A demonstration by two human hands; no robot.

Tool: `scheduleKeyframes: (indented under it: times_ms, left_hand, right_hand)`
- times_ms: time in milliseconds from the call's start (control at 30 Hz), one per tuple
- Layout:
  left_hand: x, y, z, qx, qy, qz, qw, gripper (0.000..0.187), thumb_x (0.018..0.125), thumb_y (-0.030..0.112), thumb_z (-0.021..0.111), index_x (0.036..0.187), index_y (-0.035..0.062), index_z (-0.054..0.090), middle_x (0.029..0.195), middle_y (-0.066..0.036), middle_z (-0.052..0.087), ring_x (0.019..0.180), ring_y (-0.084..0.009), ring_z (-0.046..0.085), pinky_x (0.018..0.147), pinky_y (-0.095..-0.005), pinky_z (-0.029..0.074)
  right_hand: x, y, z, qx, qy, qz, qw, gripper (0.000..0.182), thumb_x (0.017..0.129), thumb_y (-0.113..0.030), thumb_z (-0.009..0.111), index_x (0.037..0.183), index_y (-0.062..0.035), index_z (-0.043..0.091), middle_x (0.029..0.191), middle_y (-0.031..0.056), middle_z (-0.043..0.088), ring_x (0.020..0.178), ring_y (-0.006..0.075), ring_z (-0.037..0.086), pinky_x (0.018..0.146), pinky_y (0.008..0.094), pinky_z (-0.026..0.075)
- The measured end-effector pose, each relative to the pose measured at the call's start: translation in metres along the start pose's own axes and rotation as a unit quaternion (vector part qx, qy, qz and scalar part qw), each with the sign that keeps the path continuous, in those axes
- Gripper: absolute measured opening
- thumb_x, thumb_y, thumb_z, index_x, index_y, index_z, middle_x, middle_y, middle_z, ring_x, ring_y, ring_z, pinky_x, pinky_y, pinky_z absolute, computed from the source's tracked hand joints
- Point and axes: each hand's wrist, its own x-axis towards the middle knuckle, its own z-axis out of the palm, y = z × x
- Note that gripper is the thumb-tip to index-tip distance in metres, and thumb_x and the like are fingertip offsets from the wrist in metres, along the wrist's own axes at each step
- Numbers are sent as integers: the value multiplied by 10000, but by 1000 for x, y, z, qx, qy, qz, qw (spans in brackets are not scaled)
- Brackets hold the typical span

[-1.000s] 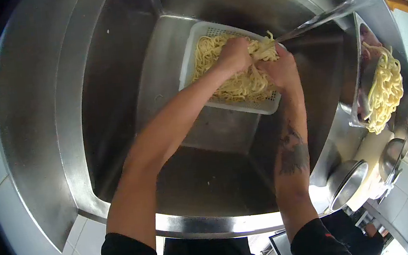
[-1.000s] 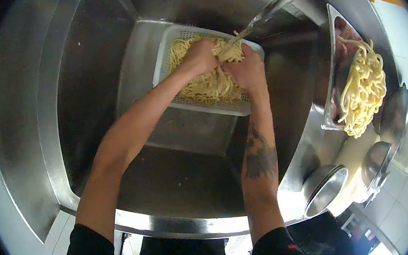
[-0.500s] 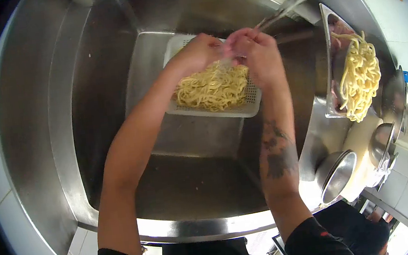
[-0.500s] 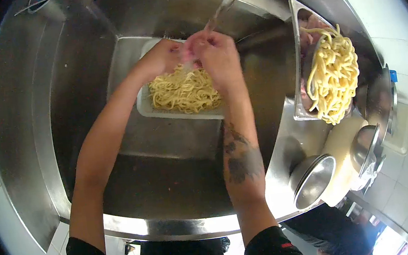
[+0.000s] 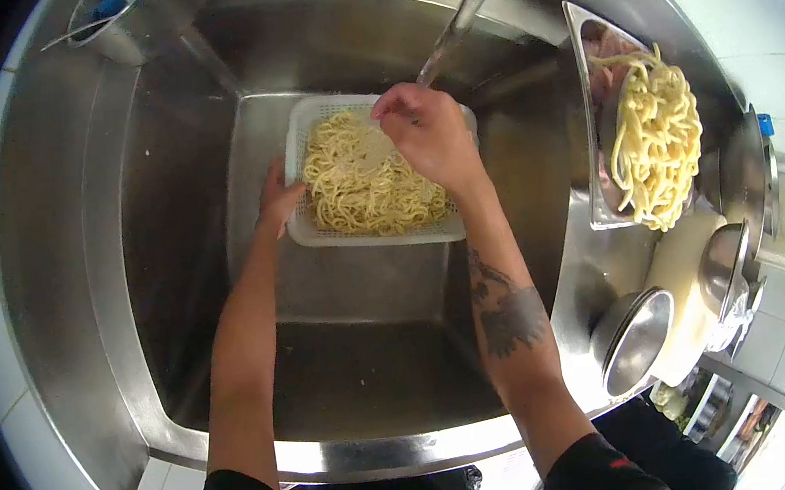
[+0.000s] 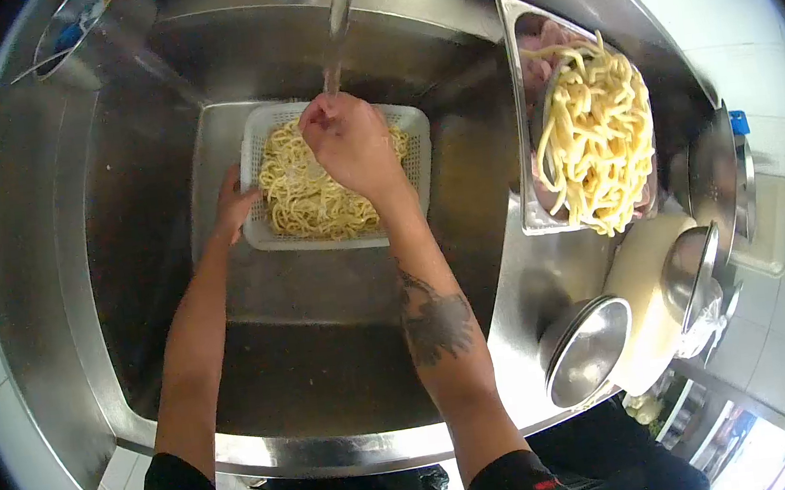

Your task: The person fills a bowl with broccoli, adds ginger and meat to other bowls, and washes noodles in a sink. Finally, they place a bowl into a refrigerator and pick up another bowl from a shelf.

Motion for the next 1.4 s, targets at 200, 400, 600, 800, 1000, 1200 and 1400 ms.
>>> scheduleKeyframes:
  times_ms: [200, 400, 600, 800, 1000, 1200, 1400]
  left_hand:
    - [-17, 1, -4, -76, -87, -83, 990, 506, 797, -13, 569, 1296, 6, 484, 1073, -133, 619, 937, -234, 606, 798, -373, 505]
    - [-59, -21, -27, -55, -91, -73, 992, 466, 804, -18, 570, 1264, 10, 507, 1039, -110, 627, 898, -211, 604, 762, -374, 501]
    - [-146, 65, -68, -32, -64, -113, 991, 430, 785, 13, 593, 1213, 14, 554, 986, -88, 636, 884, -192, 594, 760, -349, 487]
    - [-206, 78, -138, -102, -86, -78, 988, 426, 812, 8, 575, 1237, 10, 542, 1054, -91, 624, 920, -208, 602, 816, -364, 496]
    - [-325, 84, -200, -121, 31, -51, 991, 440, 820, -31, 565, 1255, 18, 524, 1090, -43, 615, 832, -141, 578, 708, -295, 496]
    - [-456, 230, -159, -199, 44, 130, 970, 494, 769, -32, 550, 1262, -19, 516, 1094, -82, 604, 923, -196, 593, 817, -323, 494]
    - [-524, 306, -94, -163, -36, 241, 956, 521, 723, -28, 526, 1244, -22, 537, 1107, -102, 602, 997, -231, 605, 831, -345, 506]
  right_hand:
    - [-115, 96, 47, 300, 281, 470, 781, 344, 873, -207, 603, 1178, -61, 539, 901, 85, 598, 672, 181, 546, 634, 356, 484]
    - [-171, 187, 107, 526, 209, 527, 634, 372, 885, -145, 574, 1232, -50, 477, 1056, 135, 565, 882, 255, 564, 717, 417, 524]
    - [-194, 175, 125, 552, 188, 509, 633, 320, 892, -45, 518, 1208, -17, 482, 1106, 165, 560, 981, 320, 585, 804, 477, 559]
    - [-227, 34, 98, 580, 173, 445, 660, 342, 890, -14, 530, 1225, 20, 465, 1144, 197, 585, 1003, 362, 643, 789, 553, 591]
    - [-280, -107, 52, 564, 154, 265, 767, 370, 866, -48, 546, 1224, 38, 507, 1087, 155, 627, 926, 270, 662, 709, 415, 598]
    - [-311, -191, -28, 502, 135, 206, 829, 374, 863, -66, 522, 1230, -2, 549, 1010, 103, 648, 874, 203, 637, 642, 314, 541]
    - [-369, -230, -164, 427, 221, 237, 844, 264, 834, -54, 553, 1076, 34, 614, 850, 80, 637, 694, 185, 607, 536, 320, 500]
